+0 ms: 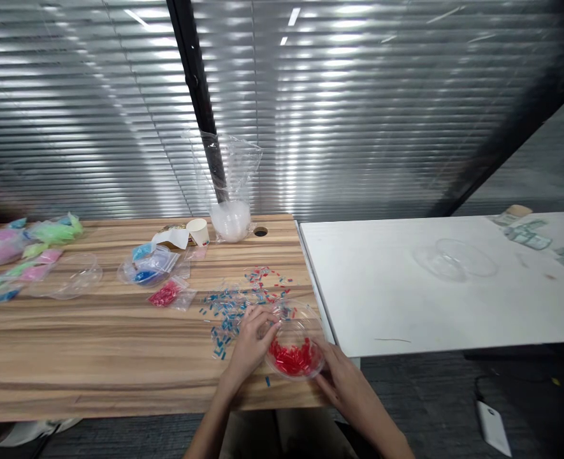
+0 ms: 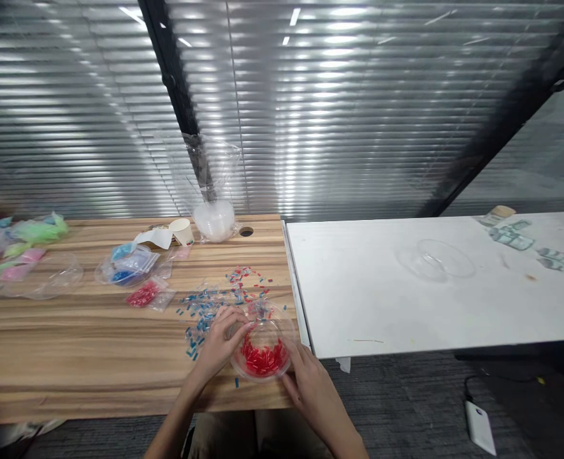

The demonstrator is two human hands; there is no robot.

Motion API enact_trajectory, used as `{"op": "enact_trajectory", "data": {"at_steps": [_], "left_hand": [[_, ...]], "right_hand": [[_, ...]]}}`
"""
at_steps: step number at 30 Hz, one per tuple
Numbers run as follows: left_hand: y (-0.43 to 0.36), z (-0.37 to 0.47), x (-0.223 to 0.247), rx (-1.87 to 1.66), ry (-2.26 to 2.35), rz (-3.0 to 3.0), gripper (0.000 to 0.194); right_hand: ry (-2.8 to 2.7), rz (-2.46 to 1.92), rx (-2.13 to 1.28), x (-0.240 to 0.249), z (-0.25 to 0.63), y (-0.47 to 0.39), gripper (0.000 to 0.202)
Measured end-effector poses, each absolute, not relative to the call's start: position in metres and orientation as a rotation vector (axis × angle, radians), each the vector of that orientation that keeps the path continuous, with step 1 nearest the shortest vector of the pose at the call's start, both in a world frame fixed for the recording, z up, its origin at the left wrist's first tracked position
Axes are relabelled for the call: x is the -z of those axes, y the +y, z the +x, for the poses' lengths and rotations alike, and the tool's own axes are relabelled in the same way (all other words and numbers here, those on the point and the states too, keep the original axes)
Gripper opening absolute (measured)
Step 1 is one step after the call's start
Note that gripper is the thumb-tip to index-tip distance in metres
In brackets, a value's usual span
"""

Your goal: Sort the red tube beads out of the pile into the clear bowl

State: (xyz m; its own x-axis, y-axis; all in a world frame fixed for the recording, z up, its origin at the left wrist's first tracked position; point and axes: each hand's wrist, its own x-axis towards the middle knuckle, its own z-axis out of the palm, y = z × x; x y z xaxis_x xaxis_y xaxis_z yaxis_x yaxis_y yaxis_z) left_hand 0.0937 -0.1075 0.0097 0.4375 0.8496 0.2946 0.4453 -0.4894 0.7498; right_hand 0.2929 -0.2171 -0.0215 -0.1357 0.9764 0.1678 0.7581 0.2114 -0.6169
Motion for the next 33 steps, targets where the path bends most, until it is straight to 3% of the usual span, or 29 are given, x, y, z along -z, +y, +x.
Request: {"op": "enact_trajectory", "data": {"at_steps": [33], "left_hand": [[-0.0999,0.0911,-0.0015,-0.933,1.076,2.07,0.018]], "right_hand": [[-1.958,-1.587,-0.509,0.0192,0.2919,-0.2071,0.052]]}}
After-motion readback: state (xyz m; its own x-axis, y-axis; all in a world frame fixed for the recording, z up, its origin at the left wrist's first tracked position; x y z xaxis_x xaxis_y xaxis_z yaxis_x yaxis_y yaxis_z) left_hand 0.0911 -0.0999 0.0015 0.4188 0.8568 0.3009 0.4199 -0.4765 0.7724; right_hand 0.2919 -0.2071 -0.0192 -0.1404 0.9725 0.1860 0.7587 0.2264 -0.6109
